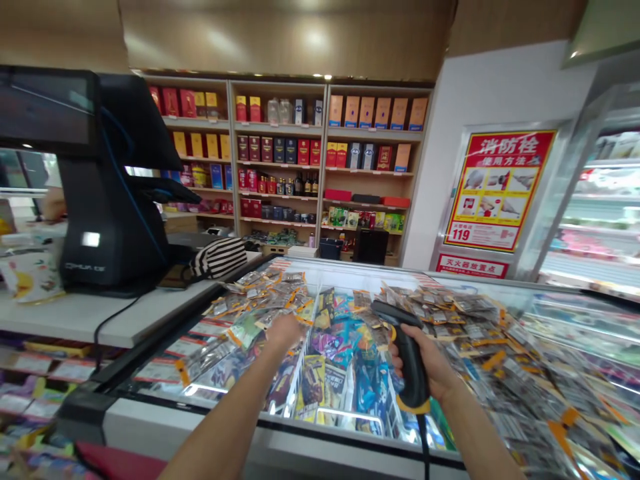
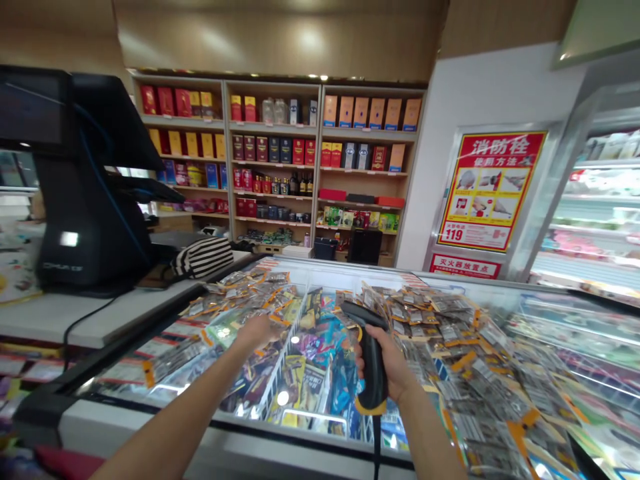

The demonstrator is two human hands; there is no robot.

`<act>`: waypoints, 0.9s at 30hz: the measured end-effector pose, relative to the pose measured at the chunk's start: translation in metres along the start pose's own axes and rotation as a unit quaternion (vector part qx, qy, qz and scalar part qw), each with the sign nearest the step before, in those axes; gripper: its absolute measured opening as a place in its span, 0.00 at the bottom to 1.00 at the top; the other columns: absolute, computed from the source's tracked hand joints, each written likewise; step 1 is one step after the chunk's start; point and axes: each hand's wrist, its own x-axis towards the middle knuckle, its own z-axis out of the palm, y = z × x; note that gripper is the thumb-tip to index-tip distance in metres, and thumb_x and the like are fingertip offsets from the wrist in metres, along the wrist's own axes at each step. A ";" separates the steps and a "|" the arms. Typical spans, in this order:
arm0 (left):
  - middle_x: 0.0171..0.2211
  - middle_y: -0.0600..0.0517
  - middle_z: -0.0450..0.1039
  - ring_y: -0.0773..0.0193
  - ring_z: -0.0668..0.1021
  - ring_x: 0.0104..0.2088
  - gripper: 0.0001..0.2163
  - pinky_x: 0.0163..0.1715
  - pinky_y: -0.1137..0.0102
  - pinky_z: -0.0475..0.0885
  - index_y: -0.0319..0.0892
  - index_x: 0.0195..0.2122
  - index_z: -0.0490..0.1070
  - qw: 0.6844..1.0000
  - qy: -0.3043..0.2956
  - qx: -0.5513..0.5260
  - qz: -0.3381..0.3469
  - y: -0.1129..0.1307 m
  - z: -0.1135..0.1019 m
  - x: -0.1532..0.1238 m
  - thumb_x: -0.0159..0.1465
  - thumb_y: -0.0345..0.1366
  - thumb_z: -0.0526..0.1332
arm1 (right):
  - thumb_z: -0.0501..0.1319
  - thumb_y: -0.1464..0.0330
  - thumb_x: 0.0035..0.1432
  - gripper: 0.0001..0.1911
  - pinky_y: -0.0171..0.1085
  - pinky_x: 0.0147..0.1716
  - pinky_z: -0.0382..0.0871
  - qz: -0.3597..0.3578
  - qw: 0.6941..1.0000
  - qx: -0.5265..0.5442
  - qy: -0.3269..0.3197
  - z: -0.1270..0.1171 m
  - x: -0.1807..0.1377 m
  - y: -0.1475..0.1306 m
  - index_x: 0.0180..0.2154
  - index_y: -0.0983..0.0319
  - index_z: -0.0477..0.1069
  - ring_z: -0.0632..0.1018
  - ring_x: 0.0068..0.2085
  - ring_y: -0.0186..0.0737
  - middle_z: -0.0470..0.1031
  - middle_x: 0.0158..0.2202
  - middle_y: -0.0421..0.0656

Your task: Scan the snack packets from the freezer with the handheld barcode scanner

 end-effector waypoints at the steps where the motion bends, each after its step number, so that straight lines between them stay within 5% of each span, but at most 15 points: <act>1: 0.38 0.50 0.67 0.64 0.70 0.38 0.10 0.37 0.63 0.66 0.38 0.36 0.66 1.000 -0.002 -0.003 -0.003 -0.001 0.002 0.000 0.56 0.37 0.54 | 0.53 0.60 0.48 0.13 0.30 0.12 0.62 0.005 1.000 -0.002 -0.007 0.005 0.001 0.003 0.24 0.64 0.64 0.66 0.15 0.28 0.66 0.16 0.37; 16: 0.36 0.50 0.68 0.67 0.72 0.32 0.12 0.31 0.67 0.69 0.37 0.41 0.63 0.950 0.043 -0.288 0.110 0.035 0.008 0.009 0.57 0.37 0.52 | 0.53 0.58 0.47 0.15 0.30 0.13 0.62 0.052 0.998 -0.009 -0.045 0.031 0.003 0.019 0.28 0.63 0.64 0.67 0.15 0.29 0.66 0.16 0.36; 27: 0.37 0.50 0.67 0.67 0.72 0.32 0.13 0.31 0.67 0.69 0.38 0.42 0.63 0.927 0.044 -0.362 0.089 0.056 0.016 0.011 0.57 0.37 0.52 | 0.53 0.60 0.48 0.12 0.30 0.12 0.62 0.003 1.000 0.018 -0.022 0.023 -0.008 -0.002 0.26 0.63 0.64 0.66 0.15 0.29 0.66 0.17 0.37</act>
